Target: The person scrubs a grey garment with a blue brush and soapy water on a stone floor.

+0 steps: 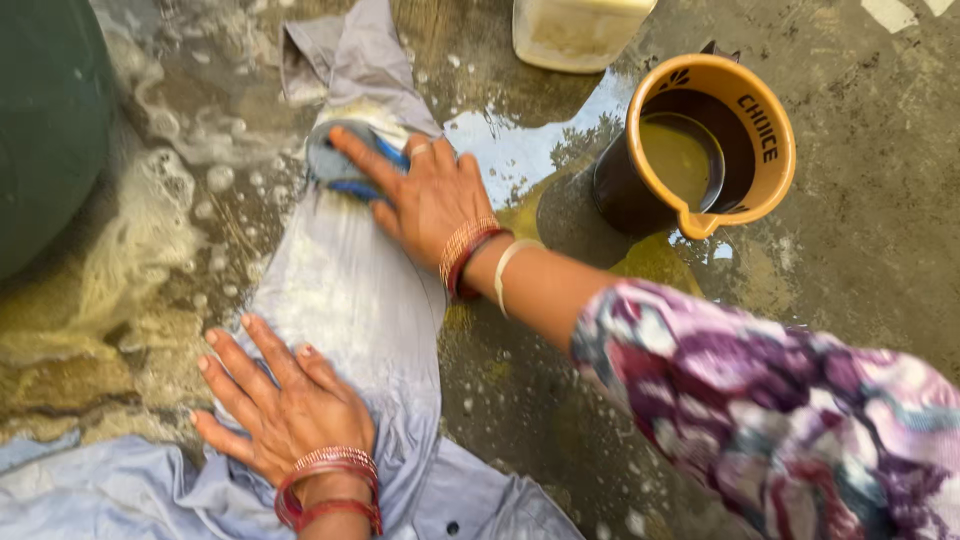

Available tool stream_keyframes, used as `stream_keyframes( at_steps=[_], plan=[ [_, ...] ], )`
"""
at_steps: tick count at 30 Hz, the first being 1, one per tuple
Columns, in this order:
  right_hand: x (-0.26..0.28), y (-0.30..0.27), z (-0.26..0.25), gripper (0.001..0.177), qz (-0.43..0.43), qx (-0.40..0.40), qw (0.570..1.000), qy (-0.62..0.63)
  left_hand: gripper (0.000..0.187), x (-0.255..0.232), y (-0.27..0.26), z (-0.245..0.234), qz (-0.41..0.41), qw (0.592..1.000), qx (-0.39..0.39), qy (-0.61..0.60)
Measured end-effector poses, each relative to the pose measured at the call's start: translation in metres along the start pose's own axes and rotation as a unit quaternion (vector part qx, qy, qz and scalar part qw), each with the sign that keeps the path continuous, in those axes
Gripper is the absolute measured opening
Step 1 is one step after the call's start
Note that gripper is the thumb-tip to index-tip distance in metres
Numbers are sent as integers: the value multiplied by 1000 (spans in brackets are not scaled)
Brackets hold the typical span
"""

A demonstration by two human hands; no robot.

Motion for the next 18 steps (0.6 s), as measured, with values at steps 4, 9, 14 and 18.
stream_keyframes(
  at_steps=[4,9,14,18],
  plan=[
    [3,4,2,85,49,17,999,8,57,-2,3,0,0,1000,-7,-1],
    [109,-91,-22,75,-84,69,983,151,64,-3,6,-3,3,1000,-9,-20],
    [34,-26,6,85,-5,95,995,42,58,1,3,1,-6,1000,-5,11],
    [8,14,-3,83,41,8,999,4,58,-1,5,0,-2,1000,-10,7]
  ],
)
Point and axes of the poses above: each hand's wrist, its own y-axis towards the middle knuckle, its own z-axis out of the palm, x = y × z, the point moved 10 cm from there along y, towards the middle knuckle, and after that the axes turned 6 degrees about -z, right-handed, at the moved point
